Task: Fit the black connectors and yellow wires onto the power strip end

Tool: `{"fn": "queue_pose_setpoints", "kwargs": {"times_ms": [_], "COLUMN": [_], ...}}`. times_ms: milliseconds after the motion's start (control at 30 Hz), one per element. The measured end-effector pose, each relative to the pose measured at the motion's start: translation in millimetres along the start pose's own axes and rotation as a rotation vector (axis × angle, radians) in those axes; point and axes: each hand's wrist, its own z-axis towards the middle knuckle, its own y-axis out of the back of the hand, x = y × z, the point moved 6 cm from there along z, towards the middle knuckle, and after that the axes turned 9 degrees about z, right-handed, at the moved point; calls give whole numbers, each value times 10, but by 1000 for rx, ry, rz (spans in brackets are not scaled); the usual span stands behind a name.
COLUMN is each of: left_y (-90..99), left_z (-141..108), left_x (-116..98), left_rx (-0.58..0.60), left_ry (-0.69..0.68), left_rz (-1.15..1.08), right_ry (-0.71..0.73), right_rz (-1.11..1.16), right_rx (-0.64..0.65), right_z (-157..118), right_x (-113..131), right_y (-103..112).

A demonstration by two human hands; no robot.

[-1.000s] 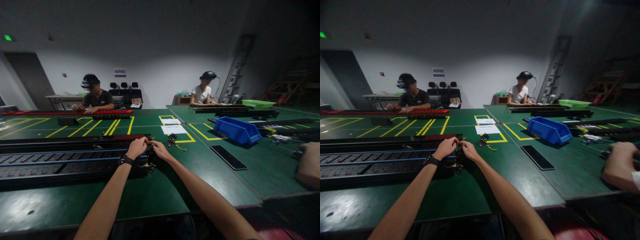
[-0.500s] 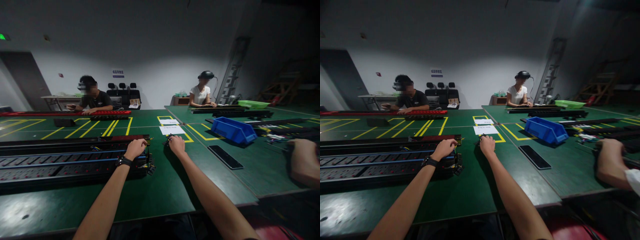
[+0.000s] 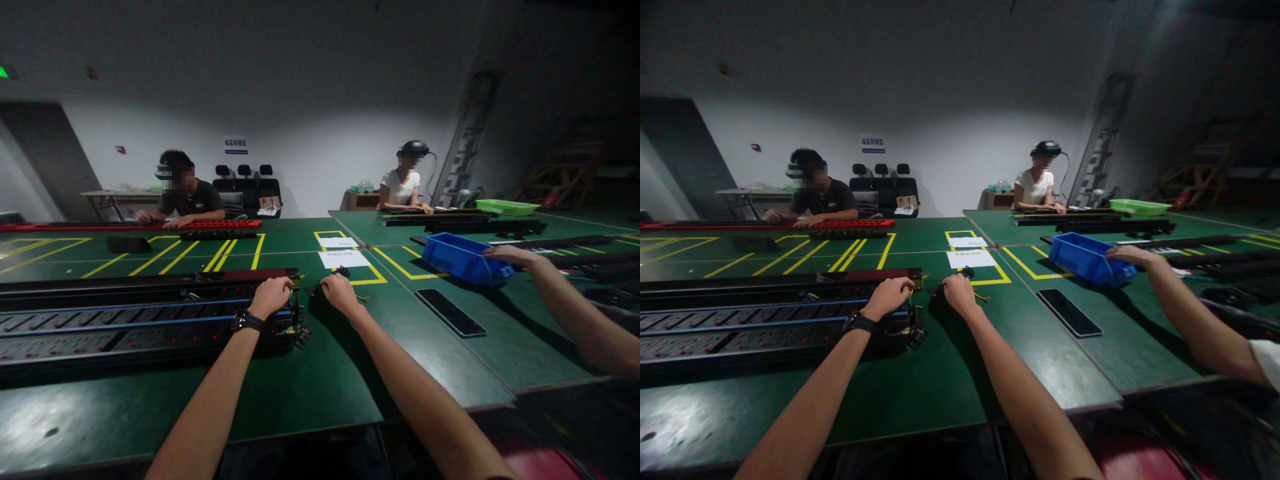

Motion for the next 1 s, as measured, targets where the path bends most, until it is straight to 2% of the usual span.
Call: {"fn": "queue_pose_setpoints", "kwargs": {"times_ms": [167, 300, 467, 600, 867, 1000], "left_y": [-11, -9, -14, -33, -31, -50], "left_z": [6, 1, -2, 13, 20, 32], "left_x": [3, 1, -24, -42, -16, -3], "left_rx": [-6, -7, -48, -70, -59, -45], "left_ry": [-8, -2, -50, -102, -65, -51], "left_rz": [5, 29, 58, 50, -45, -49], "right_ry": [-73, -5, 98, 178, 278, 293], "right_rz": [-74, -106, -28, 68, 302, 391], "right_rx": [43, 57, 101, 87, -12, -21], "right_z": [23, 21, 5, -22, -85, -51], "right_x": [-163, -172, 0, 155, 359, 447], "right_y": [-40, -77, -165, -242, -381, -435]}}
